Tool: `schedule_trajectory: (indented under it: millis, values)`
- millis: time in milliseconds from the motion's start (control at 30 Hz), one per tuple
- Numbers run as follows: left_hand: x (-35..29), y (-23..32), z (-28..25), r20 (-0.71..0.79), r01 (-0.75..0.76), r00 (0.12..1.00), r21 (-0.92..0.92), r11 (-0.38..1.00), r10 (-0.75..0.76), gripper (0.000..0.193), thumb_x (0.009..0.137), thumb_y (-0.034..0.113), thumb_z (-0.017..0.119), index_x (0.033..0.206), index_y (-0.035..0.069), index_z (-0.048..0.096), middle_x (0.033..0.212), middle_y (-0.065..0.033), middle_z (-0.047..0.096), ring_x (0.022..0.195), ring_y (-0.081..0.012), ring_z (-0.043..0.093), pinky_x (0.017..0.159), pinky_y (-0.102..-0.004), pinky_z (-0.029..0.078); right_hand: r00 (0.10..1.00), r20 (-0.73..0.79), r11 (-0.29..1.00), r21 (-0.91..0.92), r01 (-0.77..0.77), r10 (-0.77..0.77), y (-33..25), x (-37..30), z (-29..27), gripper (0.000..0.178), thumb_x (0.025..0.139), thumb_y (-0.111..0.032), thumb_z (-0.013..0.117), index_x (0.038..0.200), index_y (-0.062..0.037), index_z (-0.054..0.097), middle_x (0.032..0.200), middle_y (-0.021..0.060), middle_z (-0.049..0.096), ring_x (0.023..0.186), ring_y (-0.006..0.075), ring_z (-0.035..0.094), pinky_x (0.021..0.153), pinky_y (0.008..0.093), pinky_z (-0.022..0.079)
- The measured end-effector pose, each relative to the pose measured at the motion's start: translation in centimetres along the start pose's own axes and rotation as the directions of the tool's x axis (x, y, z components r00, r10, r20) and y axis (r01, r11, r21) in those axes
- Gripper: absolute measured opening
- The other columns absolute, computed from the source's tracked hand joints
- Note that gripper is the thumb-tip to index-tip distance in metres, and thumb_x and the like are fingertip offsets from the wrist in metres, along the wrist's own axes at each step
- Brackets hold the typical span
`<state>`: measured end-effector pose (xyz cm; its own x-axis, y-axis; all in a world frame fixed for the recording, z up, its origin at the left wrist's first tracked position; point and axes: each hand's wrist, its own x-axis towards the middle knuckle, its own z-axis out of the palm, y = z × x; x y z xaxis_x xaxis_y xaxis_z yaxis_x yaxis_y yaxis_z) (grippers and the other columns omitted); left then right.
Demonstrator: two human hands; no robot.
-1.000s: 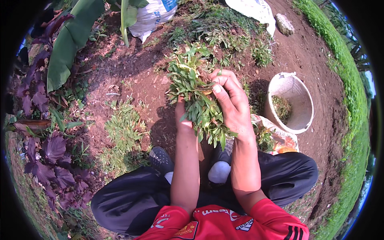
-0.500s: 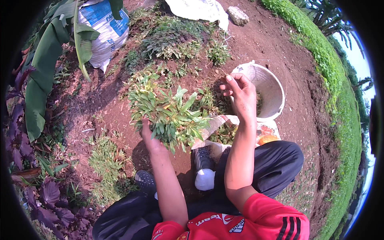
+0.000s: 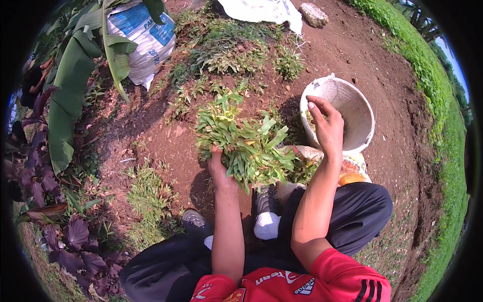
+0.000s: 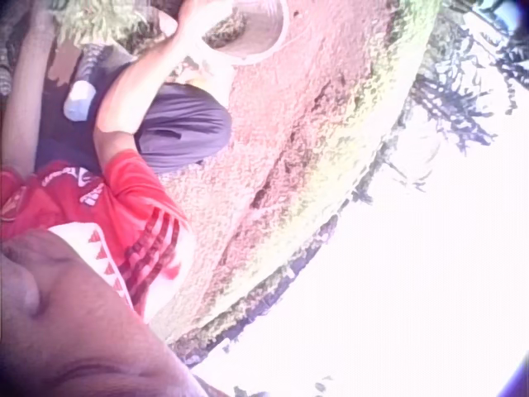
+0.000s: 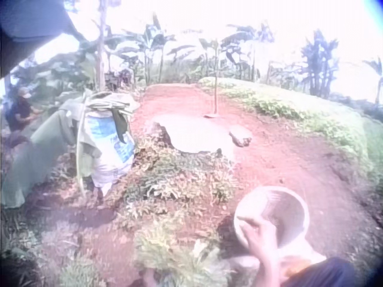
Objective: The person sits on the ground and sorts through a pile of green leafy plants. They pick up bunches, separate leaves from stems, and place the sorted material into a white bucket and a sack.
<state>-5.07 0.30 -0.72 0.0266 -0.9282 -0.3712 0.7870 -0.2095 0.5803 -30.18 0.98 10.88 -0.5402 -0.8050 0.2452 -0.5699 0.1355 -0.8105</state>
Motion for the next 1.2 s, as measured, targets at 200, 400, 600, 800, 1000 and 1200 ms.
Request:
schedule_trajectory:
  millis: [200,400,600,800,1000,1200]
  values:
    - [-0.2,1.8,-1.3,0.144,-0.110,0.981,-0.143,0.984,0.130,0.055,0.104,0.045,0.049,0.139,0.003,0.056,0.126,-0.0118,0.067,0.112,-0.0267,0.068,0.095,-0.0420,0.058,0.721,0.508,0.882,0.258,0.396,-0.472,-10.6,-4.8,3.7,0.049,0.084,-0.026,0.085,0.125,-0.0045,0.070,0.114,0.0116,0.074,0.106,0.0266,0.072,0.093,0.0391,0.054]
    - [1.4,2.6,-3.5,0.235,-0.054,0.953,-0.487,0.872,0.191,0.078,0.096,0.066,0.055,0.142,0.004,0.053,0.129,-0.0144,0.066,0.110,-0.0289,0.068,0.094,-0.0439,0.059,0.759,0.510,0.904,0.348,0.248,-0.405,-13.0,-8.0,8.8,0.028,0.078,-0.016,0.087,0.101,-0.0029,0.076,0.104,0.0128,0.076,0.093,0.0292,0.075,0.084,0.0368,0.057]
    - [0.3,5.5,-1.8,0.318,-0.174,0.918,-0.212,0.962,0.236,0.057,0.105,0.065,0.043,0.114,0.012,0.061,0.101,-0.0031,0.064,0.098,-0.0178,0.061,0.084,-0.0411,0.050,0.785,0.407,0.875,0.341,0.344,-0.467,-12.0,-8.4,10.6,0.016,0.078,0.001,0.078,0.094,-0.0011,0.079,0.099,0.0110,0.079,0.087,0.0260,0.077,0.076,0.0332,0.060]
    - [-1.2,6.8,1.0,0.006,-0.332,0.942,0.155,0.930,0.336,0.052,0.097,0.048,0.069,0.128,0.010,0.051,0.115,-0.0045,0.057,0.108,-0.0190,0.058,0.094,-0.0385,0.048,0.750,0.454,0.866,0.380,0.326,-0.481,-11.5,-7.7,10.5,0.014,0.079,0.001,0.078,0.092,-0.0026,0.080,0.100,0.0109,0.079,0.093,0.0271,0.077,0.083,0.0355,0.061]
    - [-1.0,7.5,0.3,0.022,-0.317,0.948,0.005,0.948,0.317,0.098,0.090,0.016,0.076,0.164,0.010,0.013,0.152,-0.0101,0.044,0.135,-0.0231,0.048,0.114,-0.0406,0.039,0.724,0.480,0.837,0.488,0.249,-0.495,-11.7,-7.5,10.2,0.010,0.084,-0.002,0.079,0.094,0.0011,0.078,0.098,0.0103,0.079,0.097,0.0229,0.075,0.096,0.0370,0.056]
    - [-2.3,8.5,2.0,0.067,-0.433,0.900,0.022,0.901,0.431,0.101,0.090,0.008,0.074,0.165,0.008,0.006,0.154,-0.0137,0.040,0.137,-0.0234,0.045,0.117,-0.0404,0.036,0.876,0.382,0.875,0.477,0.085,-0.294,-13.1,-8.3,10.4,0.027,0.089,-0.013,0.082,0.110,0.0002,0.070,0.092,0.0056,0.075,0.091,0.0125,0.067,0.088,0.0287,0.051]
